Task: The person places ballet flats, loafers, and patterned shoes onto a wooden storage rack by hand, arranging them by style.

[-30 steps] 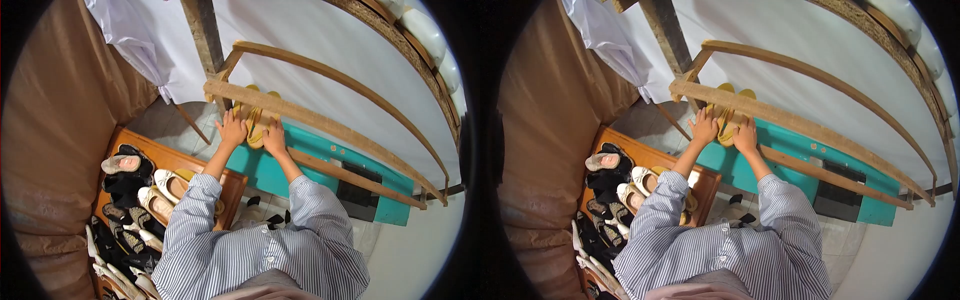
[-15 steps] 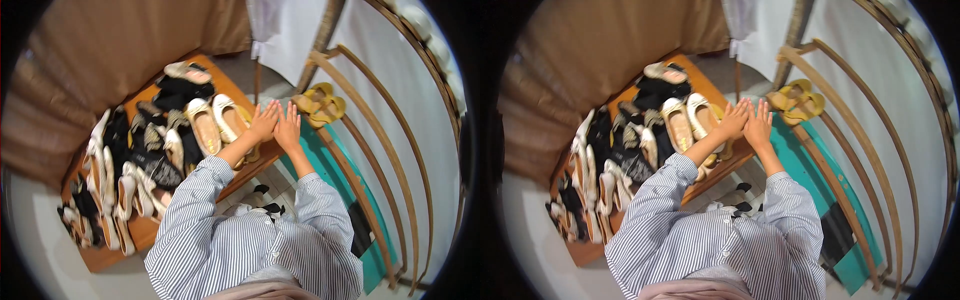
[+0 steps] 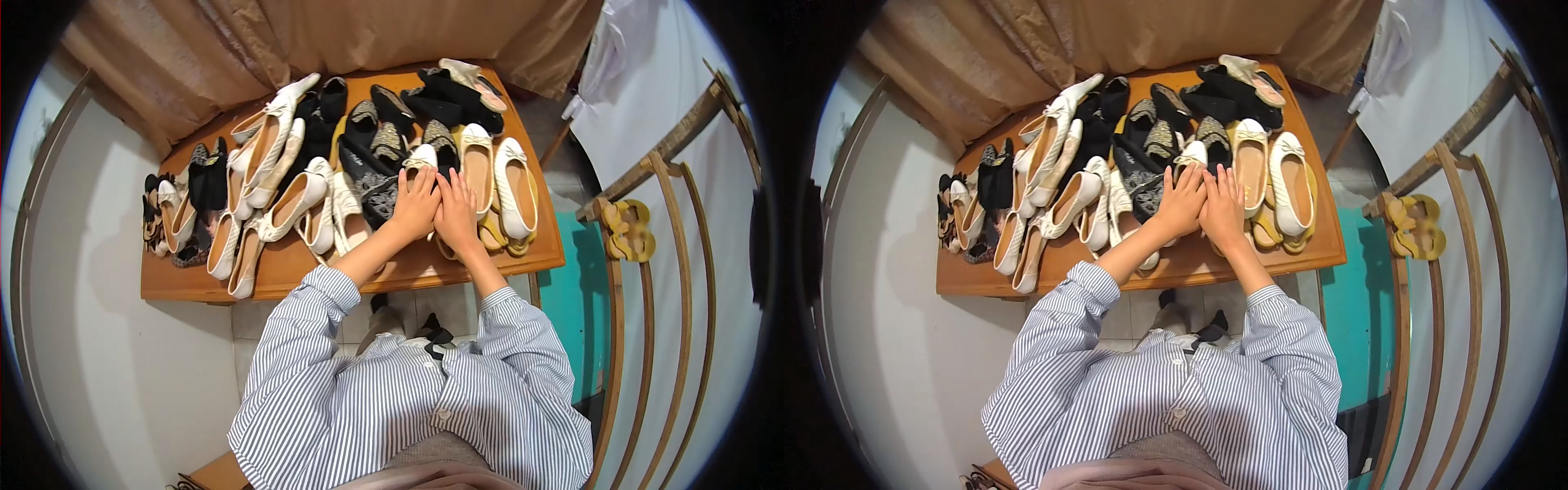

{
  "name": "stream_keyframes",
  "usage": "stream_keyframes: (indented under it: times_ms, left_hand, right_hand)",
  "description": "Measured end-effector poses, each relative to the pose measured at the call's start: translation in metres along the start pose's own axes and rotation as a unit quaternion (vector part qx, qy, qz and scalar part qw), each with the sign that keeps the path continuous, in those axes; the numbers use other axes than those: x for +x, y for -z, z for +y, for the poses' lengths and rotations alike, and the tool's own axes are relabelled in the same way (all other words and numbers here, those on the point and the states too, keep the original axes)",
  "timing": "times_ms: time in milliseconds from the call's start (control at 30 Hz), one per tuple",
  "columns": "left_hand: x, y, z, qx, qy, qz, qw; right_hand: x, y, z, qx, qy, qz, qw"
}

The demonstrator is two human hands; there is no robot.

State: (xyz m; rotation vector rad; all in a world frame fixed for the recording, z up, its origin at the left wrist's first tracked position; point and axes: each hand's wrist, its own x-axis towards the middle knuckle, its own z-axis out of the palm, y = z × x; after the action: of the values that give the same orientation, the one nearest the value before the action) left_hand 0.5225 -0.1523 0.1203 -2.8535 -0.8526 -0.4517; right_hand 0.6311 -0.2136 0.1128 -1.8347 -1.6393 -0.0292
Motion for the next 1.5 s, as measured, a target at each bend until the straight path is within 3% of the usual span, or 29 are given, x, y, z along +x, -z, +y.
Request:
stream_keyframes:
  times_ms: [167,233,333,433,500,567,600,633,667,700,767,900,967,1000,1033,1100,1133,1167,1200,1267,1367,1433,1500]
  left_hand:
    - [-0.028,0.014,-0.021,-0.044,0.138,0.019,0.989]
    - [-0.039,0.017,-0.034,-0.042,0.140,0.001,0.989]
    - [-0.052,0.019,-0.051,-0.052,0.164,-0.034,0.984]
    - [-0.070,0.031,-0.058,-0.124,0.192,-0.006,0.974]
    - [-0.077,0.047,-0.065,-0.140,0.207,-0.039,0.968]
    - [-0.085,0.036,-0.090,-0.338,0.164,0.064,0.925]
    - [-0.082,0.036,-0.100,-0.505,0.154,0.130,0.839]
    - [-0.085,0.036,-0.108,-0.532,0.210,0.137,0.809]
    - [-0.086,0.027,-0.129,-0.462,0.179,0.143,0.857]
    - [-0.085,0.031,-0.139,-0.433,0.216,0.092,0.871]
    - [-0.085,0.034,-0.149,-0.244,0.211,-0.099,0.941]
    - [-0.083,0.033,-0.143,-0.208,0.183,-0.058,0.959]
    - [-0.079,0.037,-0.147,-0.401,0.267,-0.071,0.873]
    - [-0.079,0.033,-0.147,-0.429,0.226,0.015,0.874]
    - [-0.079,0.032,-0.147,-0.430,0.225,0.017,0.874]
    - [-0.073,0.051,-0.139,-0.582,0.203,0.062,0.785]
    - [-0.071,0.058,-0.135,-0.616,0.187,0.072,0.762]
    - [-0.073,0.065,-0.133,-0.644,0.191,0.020,0.740]
    - [-0.074,0.070,-0.129,-0.639,0.164,0.040,0.750]
    - [-0.077,0.078,-0.118,-0.605,0.122,0.073,0.784]
    - [-0.084,0.099,-0.102,-0.601,0.104,0.058,0.791]
    - [-0.086,0.100,-0.097,-0.597,0.067,0.094,0.794]
    - [-0.086,0.112,-0.108,-0.376,0.020,0.088,0.922]
  right_hand:
    - [0.015,-0.019,-0.028,-0.013,0.018,-0.035,0.999]
    - [0.019,-0.029,-0.042,0.002,0.005,-0.075,0.997]
    - [0.014,-0.040,-0.062,0.039,-0.009,-0.059,0.997]
    - [0.005,-0.040,-0.070,0.066,-0.048,-0.070,0.994]
    - [-0.002,-0.039,-0.067,0.087,-0.103,-0.127,0.983]
    - [-0.010,-0.041,-0.060,0.091,-0.110,-0.109,0.984]
    - [-0.012,-0.040,-0.058,0.105,-0.101,-0.112,0.983]
    - [-0.014,-0.040,-0.056,0.119,-0.092,-0.115,0.982]
    - [-0.013,-0.042,-0.055,0.117,-0.094,-0.116,0.982]
    - [-0.012,-0.046,-0.055,0.134,-0.103,-0.101,0.980]
    - [-0.009,-0.049,-0.060,0.151,-0.111,-0.086,0.978]
    - [-0.004,-0.038,-0.086,0.078,-0.081,-0.065,0.992]
    - [-0.004,-0.036,-0.094,0.047,-0.058,-0.057,0.996]
    - [-0.003,-0.037,-0.096,0.052,-0.070,-0.064,0.994]
    - [-0.002,-0.037,-0.097,0.057,-0.082,-0.071,0.993]
    - [0.003,-0.026,-0.104,0.052,-0.094,-0.039,0.993]
    - [0.007,-0.017,-0.105,0.163,-0.162,-0.025,0.973]
    - [0.010,-0.011,-0.104,0.271,-0.227,-0.011,0.935]
    - [0.011,-0.012,-0.098,0.289,-0.194,0.052,0.936]
    - [0.015,0.000,-0.088,0.314,-0.205,0.073,0.924]
    - [0.025,0.003,-0.072,0.406,-0.210,0.147,0.877]
    - [0.029,0.009,-0.067,0.438,-0.226,0.143,0.858]
    - [0.038,0.017,-0.077,0.477,-0.211,0.145,0.841]
